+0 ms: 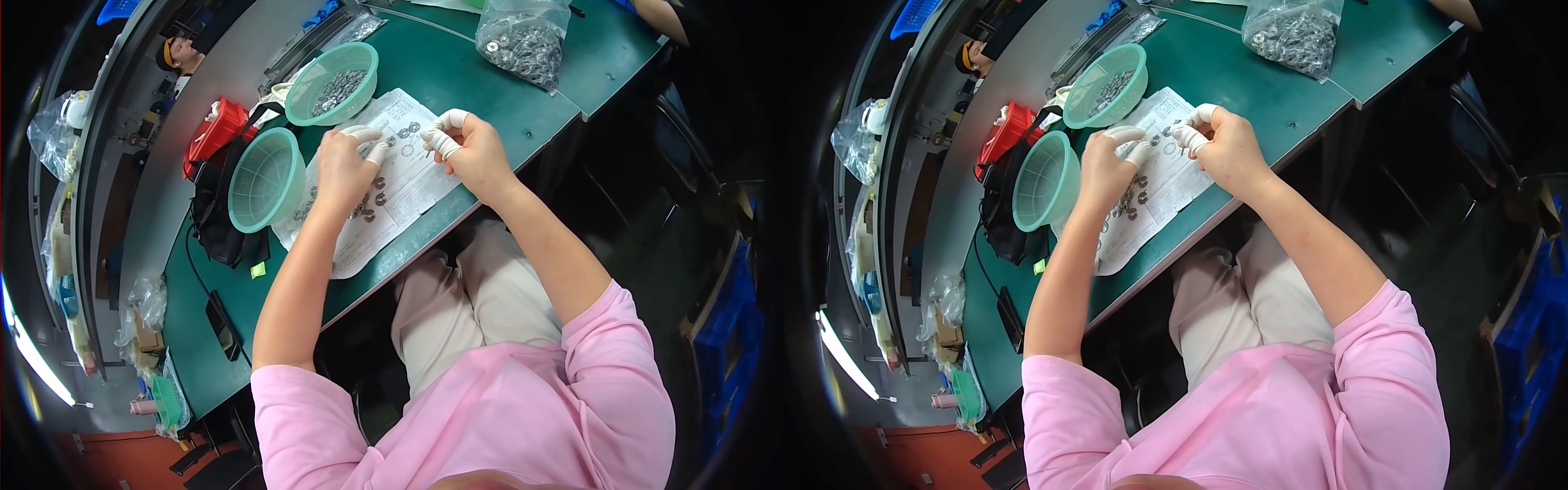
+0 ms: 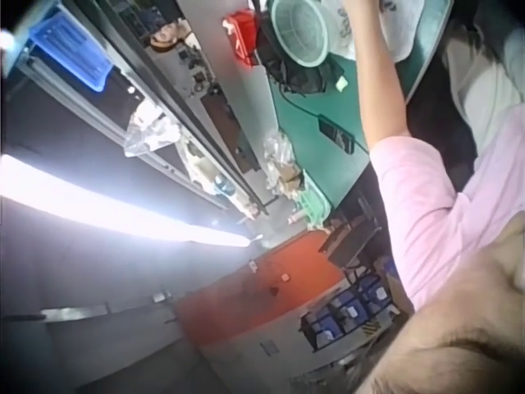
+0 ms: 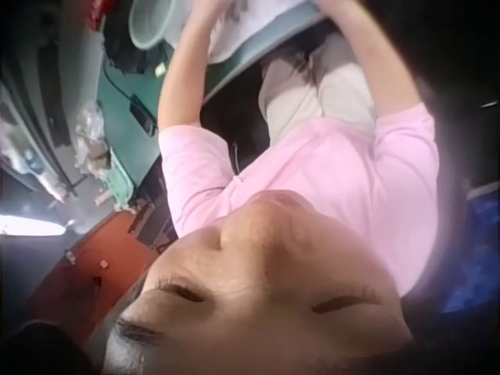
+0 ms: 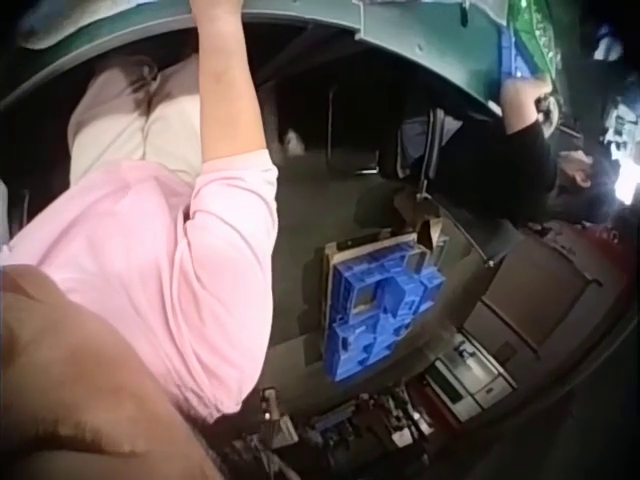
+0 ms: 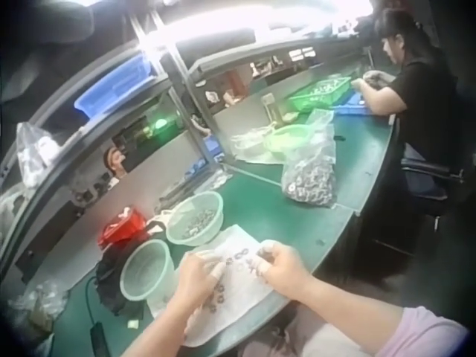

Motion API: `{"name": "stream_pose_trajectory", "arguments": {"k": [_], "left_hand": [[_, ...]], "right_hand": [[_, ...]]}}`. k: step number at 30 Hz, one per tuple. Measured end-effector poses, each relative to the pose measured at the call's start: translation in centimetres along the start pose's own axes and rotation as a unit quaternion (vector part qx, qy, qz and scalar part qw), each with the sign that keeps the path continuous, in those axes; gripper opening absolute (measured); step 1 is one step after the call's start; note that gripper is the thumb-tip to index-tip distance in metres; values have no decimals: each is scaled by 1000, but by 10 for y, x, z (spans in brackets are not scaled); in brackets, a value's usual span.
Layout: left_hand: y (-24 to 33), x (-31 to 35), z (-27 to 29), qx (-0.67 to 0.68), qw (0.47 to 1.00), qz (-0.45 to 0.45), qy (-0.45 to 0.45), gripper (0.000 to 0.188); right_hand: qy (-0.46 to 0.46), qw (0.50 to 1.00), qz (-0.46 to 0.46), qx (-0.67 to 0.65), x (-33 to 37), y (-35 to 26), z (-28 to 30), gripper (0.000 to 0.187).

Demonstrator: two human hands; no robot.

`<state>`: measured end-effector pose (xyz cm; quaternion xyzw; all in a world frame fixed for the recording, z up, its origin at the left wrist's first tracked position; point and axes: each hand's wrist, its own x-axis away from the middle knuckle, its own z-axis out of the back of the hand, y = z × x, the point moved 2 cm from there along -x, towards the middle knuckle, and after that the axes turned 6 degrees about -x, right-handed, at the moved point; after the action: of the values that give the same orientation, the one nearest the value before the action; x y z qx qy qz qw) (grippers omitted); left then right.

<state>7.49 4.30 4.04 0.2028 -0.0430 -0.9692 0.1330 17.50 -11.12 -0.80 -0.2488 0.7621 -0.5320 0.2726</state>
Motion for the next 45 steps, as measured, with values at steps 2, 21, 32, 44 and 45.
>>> {"name": "stream_pose_trajectory", "arguments": {"k": [2, 21, 32, 44, 45], "left_hand": [[-9, 9, 12, 21, 996, 69, -54, 21], [7, 65, -10, 75, 994, -85, 6, 18], [11, 69, -16, 72, 992, -88, 62, 18], [12, 72, -22, 99, 991, -70, 55, 19], [12, 72, -21, 99, 991, -70, 57, 19]], "right_hand": [[-1, 1000, -3, 0, 1, -2, -1, 17], [-112, 973, 53, 194, 2, 7, -9, 15], [-87, 946, 88, 300, 4, 6, -14, 14], [-131, 864, 240, 423, 8, 2, -24, 12], [-128, 862, 244, 426, 8, 3, -24, 12]]}}
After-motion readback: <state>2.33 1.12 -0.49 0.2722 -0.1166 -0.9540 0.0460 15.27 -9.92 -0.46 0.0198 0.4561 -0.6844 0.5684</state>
